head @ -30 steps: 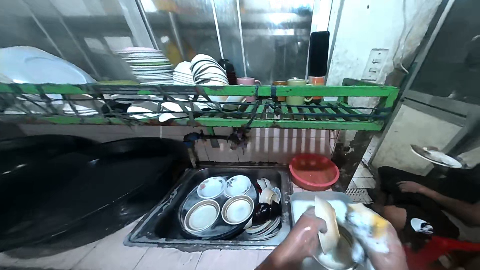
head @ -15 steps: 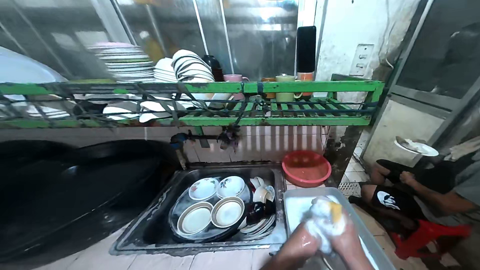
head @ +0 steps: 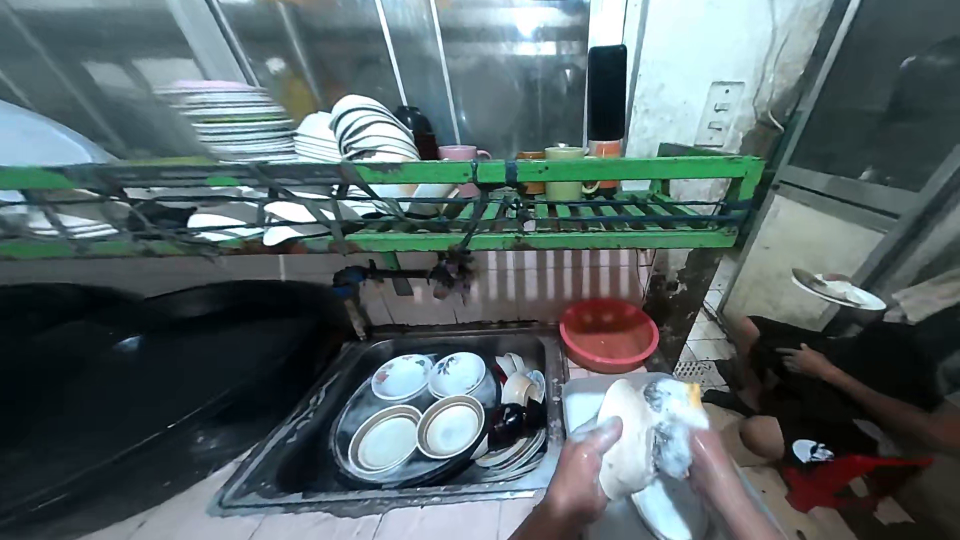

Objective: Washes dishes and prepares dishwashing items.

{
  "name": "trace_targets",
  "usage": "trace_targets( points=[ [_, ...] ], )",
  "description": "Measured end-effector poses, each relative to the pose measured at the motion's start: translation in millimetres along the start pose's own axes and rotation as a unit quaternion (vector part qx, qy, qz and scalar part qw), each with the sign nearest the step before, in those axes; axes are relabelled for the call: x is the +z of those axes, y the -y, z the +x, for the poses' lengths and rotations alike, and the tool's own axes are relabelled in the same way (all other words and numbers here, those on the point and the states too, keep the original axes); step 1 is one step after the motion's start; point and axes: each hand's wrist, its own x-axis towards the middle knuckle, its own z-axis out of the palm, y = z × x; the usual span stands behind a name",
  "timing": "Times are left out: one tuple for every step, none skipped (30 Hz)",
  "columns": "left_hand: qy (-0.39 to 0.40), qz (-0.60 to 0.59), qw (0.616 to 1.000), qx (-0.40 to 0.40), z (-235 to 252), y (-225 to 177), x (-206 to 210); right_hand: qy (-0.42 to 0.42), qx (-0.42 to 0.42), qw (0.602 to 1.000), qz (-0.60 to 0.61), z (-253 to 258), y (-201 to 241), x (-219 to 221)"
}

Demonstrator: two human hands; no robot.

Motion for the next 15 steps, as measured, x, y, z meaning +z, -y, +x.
trace_targets(
  points=[
    [-0.01,0.017,1.0,0.006,1,3,3,0.016,0.017,0.999,-0.038,7,13,0],
    [-0.023,0.032,0.999,0.015,3,5,6,0.035,0.014,0.995,-0.088,7,27,2],
    [-0.039,0.04,0.998,0.023,7,7,9,0.057,-0.013,0.987,-0.148,1,41,6],
    [-0.06,0.038,0.997,0.028,11,8,11,0.073,-0.072,0.972,-0.211,-9,51,12],
    [-0.089,0.015,0.995,0.032,15,8,14,0.078,-0.153,0.951,-0.258,-21,54,18],
    [-0.112,-0.031,0.993,0.031,18,5,16,0.087,-0.229,0.929,-0.279,-32,51,23],
    [-0.121,-0.074,0.989,0.033,21,1,15,0.082,-0.315,0.902,-0.282,-39,41,25],
    [-0.126,-0.101,0.986,0.037,25,-5,12,0.061,-0.408,0.873,-0.262,-40,25,28],
    [-0.134,-0.111,0.984,0.038,28,-12,8,0.044,-0.464,0.856,-0.222,-36,8,29],
    [-0.139,-0.129,0.981,0.033,31,-20,6,0.036,-0.473,0.864,-0.17,-31,-7,28],
    [-0.141,-0.161,0.977,0.024,32,-25,4,0.033,-0.43,0.896,-0.108,-28,-20,25],
    [-0.136,-0.189,0.972,0.016,32,-28,2,0.02,-0.346,0.937,-0.045,-26,-25,20],
    [-0.122,-0.201,0.972,0.008,31,-28,-1,-0.004,-0.244,0.97,0.001,-25,-22,13],
    [-0.106,-0.189,0.976,-0.001,28,-26,-4,-0.011,-0.147,0.988,0.038,-16,-16,5],
    [-0.096,-0.152,0.984,-0.009,25,-23,-6,-0.004,-0.077,0.995,0.057,-5,-8,-2]
  ],
)
